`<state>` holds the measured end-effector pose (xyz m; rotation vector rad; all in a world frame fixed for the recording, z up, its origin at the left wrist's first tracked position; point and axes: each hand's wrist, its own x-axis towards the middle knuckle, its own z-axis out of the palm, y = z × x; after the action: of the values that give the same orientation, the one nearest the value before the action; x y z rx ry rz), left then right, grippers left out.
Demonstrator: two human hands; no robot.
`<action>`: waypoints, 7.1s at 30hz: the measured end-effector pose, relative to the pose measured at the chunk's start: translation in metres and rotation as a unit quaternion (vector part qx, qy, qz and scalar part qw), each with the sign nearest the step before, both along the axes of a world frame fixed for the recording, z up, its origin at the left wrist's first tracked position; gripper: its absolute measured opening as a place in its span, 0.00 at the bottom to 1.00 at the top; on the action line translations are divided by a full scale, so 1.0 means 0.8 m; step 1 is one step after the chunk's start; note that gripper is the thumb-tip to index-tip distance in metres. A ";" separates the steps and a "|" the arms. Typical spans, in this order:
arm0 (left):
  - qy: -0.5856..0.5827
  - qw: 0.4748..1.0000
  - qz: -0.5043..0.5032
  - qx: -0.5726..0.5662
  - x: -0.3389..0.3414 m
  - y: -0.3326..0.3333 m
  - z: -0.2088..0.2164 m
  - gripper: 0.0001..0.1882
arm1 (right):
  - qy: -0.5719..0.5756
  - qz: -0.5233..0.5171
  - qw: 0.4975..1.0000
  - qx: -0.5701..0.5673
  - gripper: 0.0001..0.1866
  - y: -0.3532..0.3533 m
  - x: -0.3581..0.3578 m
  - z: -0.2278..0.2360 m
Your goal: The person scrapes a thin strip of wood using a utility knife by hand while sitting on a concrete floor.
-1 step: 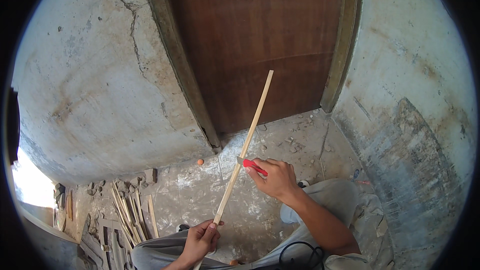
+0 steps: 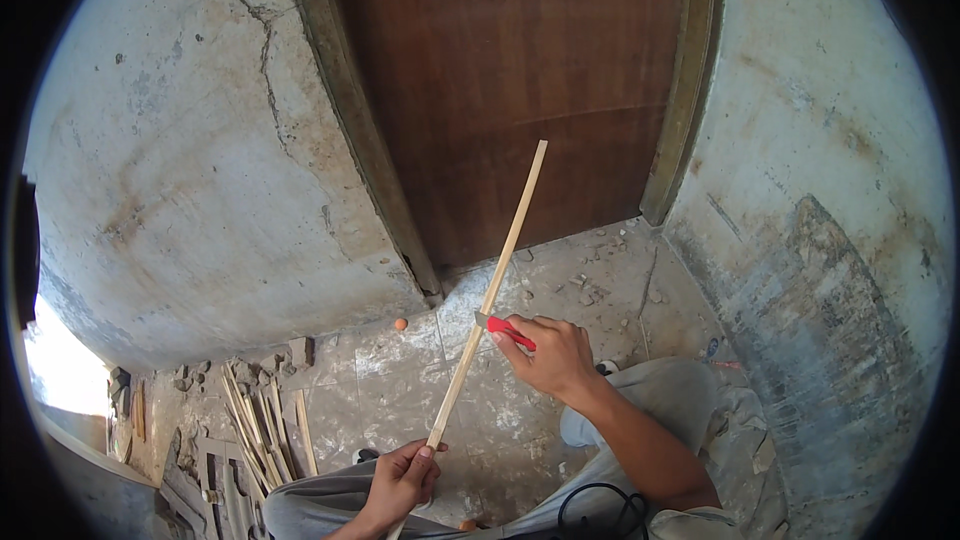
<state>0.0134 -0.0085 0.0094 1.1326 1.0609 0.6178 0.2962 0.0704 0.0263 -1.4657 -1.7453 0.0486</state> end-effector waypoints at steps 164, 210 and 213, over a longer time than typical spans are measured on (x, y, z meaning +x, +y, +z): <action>0.193 0.933 0.062 0.296 -0.005 -0.033 -0.046 0.13 | 0.008 0.001 0.995 -0.099 0.15 -0.004 -0.041 0.000; 0.173 0.928 0.099 0.315 -0.031 -0.091 -0.016 0.15 | 0.033 -0.001 0.992 -0.118 0.18 0.011 -0.012 0.003; 0.177 0.941 0.092 0.272 -0.031 -0.098 0.001 0.15 | 0.031 0.006 0.991 -0.127 0.18 0.010 -0.014 0.002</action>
<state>-0.0114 -0.0869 0.0103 1.6839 1.3589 0.9141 0.2849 0.0787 0.0279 -1.6165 -1.7464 0.3309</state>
